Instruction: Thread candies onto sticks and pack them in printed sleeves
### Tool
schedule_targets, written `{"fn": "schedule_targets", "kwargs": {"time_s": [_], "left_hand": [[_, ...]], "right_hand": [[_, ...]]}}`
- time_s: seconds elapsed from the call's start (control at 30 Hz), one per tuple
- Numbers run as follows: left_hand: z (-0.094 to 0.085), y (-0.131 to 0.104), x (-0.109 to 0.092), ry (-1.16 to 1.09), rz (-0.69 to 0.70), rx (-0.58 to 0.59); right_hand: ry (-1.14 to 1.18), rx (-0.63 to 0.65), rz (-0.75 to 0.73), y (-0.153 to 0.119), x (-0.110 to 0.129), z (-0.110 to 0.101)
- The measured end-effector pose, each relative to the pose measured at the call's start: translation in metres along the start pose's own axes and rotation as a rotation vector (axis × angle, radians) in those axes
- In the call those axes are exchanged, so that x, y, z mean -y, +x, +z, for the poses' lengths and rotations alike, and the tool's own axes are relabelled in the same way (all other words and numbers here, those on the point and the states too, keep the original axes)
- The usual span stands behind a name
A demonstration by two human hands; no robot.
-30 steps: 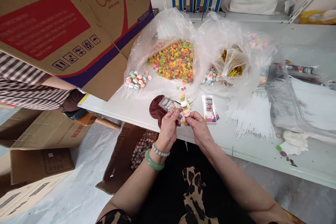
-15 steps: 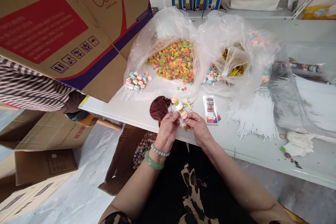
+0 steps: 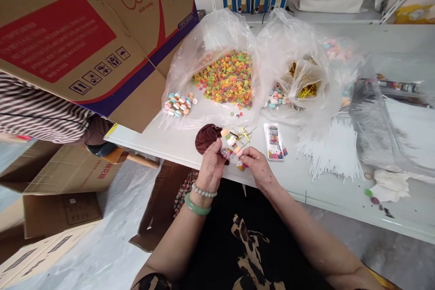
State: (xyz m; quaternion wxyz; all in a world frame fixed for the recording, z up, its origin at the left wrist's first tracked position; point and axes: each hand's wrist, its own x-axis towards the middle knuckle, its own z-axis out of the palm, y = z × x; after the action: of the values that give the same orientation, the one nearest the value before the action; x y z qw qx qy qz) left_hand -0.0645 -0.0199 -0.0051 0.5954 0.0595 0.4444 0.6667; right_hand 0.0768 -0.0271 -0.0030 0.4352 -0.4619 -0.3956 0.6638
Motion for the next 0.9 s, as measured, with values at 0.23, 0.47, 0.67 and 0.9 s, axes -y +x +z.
{"fn": "schedule_targets", "kwargs": {"time_s": [0.23, 0.47, 0.67, 0.9], "left_hand": [[0.003, -0.024, 0.002, 0.243, -0.311, 0.102], [0.003, -0.02, 0.02, 0.288, -0.072, 0.001], [0.009, -0.02, 0.021, 0.154, 0.0, 0.01], [0.008, -0.025, 0.021, 0.154, -0.142, 0.038]], "right_hand": [[-0.052, -0.1, -0.06, 0.005, 0.001, -0.009], [0.02, -0.001, -0.027, -0.001, 0.007, -0.01], [0.12, 0.037, 0.05, -0.003, 0.003, -0.01], [0.029, -0.078, -0.06, 0.001, -0.001, -0.012]]}}
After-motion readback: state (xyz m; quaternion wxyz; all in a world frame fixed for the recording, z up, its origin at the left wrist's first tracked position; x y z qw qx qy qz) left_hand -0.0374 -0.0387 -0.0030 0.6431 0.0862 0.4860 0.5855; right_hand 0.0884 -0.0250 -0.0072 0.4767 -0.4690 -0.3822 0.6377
